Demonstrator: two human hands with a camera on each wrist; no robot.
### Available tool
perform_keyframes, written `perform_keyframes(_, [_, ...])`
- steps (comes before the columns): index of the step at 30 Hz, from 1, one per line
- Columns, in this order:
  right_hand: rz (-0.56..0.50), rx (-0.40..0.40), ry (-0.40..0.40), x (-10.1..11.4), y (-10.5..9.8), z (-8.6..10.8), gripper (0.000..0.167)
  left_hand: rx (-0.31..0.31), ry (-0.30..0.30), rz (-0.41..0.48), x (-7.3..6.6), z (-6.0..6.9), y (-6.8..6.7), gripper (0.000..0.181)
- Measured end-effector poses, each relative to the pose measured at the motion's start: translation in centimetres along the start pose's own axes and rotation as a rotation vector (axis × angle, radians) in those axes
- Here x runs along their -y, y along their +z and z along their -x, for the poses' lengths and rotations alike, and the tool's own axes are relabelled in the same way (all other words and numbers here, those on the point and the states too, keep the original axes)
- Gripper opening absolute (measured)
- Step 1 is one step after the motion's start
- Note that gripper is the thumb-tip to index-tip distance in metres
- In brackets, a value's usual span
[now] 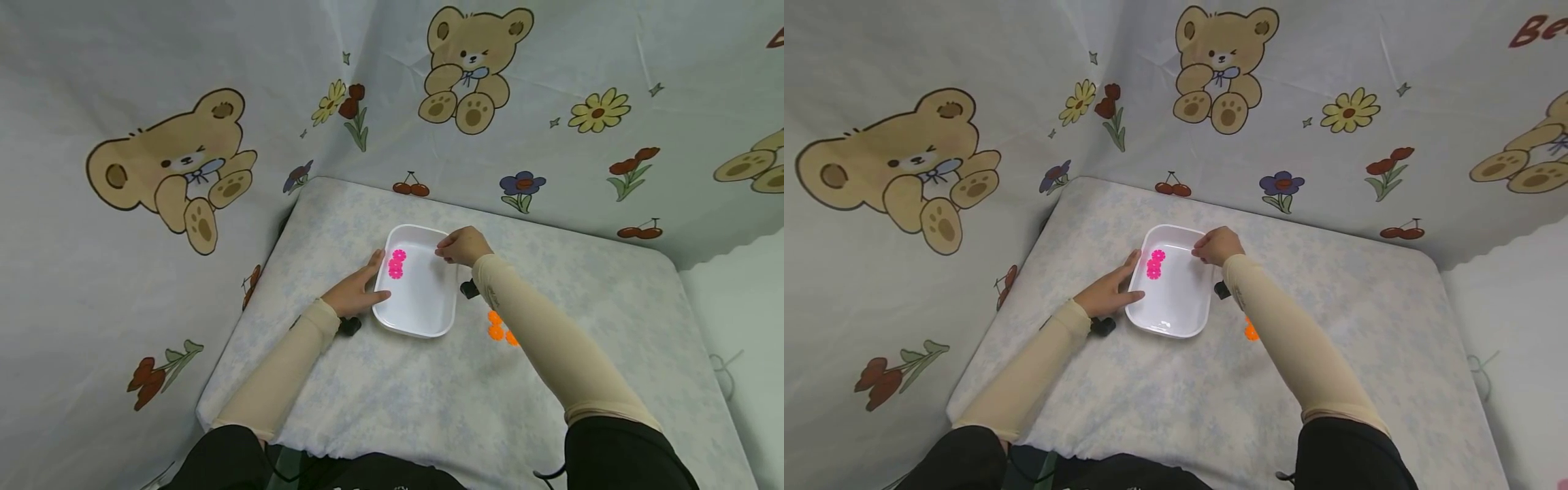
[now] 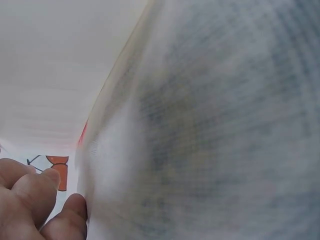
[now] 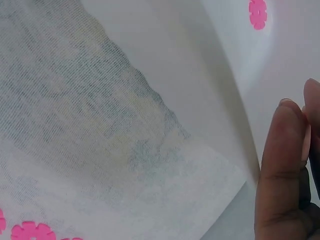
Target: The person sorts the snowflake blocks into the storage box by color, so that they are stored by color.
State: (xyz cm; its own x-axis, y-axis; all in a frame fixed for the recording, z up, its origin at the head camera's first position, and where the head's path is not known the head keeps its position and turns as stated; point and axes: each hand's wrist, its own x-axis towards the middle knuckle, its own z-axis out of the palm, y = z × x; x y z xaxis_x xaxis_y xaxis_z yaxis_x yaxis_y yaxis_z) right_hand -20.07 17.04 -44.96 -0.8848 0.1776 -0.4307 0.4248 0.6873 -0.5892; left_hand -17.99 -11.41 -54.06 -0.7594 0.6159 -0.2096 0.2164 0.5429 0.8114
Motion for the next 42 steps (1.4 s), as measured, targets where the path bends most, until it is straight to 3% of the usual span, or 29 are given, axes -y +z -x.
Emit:
perform_keyframes(24, [-0.044, 0.009, 0.036, -4.2, -3.1, 1.0, 0.028, 0.006, 0.012, 0.017, 0.1, 0.0, 0.0, 0.093])
perform_keyframes(42, [0.036, -0.022, 0.093, -10.5, -4.8, 1.0, 0.03, 0.007, 0.018, 0.021, -0.1, 0.1, 0.0, 0.094])
